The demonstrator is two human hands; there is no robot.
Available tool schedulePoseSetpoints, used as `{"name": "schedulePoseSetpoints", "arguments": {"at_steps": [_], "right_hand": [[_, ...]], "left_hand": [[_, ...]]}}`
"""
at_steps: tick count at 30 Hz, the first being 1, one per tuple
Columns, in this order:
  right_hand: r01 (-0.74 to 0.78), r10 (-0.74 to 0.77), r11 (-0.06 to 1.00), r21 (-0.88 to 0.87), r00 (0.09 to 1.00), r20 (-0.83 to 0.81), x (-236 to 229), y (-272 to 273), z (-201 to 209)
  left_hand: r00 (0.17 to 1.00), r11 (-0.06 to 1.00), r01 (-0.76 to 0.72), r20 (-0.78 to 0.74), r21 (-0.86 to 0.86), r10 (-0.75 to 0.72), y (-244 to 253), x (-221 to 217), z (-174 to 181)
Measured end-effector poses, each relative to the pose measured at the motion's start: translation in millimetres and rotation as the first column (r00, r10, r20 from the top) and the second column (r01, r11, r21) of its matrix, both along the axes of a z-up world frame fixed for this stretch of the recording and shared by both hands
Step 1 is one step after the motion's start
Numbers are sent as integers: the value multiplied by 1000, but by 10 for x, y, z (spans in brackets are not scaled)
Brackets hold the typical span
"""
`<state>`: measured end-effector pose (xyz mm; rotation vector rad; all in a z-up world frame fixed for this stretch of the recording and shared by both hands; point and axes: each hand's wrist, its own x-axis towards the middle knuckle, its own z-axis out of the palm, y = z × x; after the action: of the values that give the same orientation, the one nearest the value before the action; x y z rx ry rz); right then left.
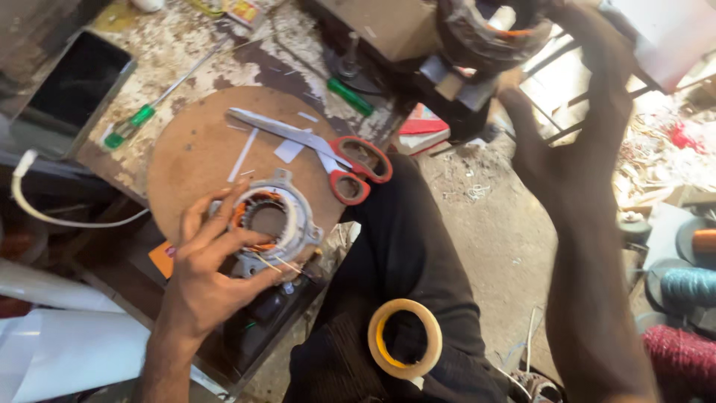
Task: The person works on a motor stator placed on their lap, using scissors to cut pieces of white tape and applying them to the copper windings. They also use a wooden stick to adjust the wires and tape within the stator slots.
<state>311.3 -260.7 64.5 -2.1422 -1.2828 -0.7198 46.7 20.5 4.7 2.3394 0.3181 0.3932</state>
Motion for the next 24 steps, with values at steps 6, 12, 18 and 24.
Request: {"name": "schedulePoseSetpoints", "arguments": {"at_steps": [6,12,18,24], "right_hand": [[-123,126,992,39,988,-88,289,193,-89],[334,363,673,660,629,-688,-763,-861,-434],[578,502,704,413,6,-865,-1521,-1237,-832],[442,571,803,400,-376,-730,-1580,-630,-856]], "left_hand": [[997,1000,-15,75,27,13,-117,42,113],[910,984,164,394,-67,-125,-192,641,453],[811,972,177,536,156,-234,-341,1971,398],[854,967,254,471,-8,-220,-784,2637,340]]}}
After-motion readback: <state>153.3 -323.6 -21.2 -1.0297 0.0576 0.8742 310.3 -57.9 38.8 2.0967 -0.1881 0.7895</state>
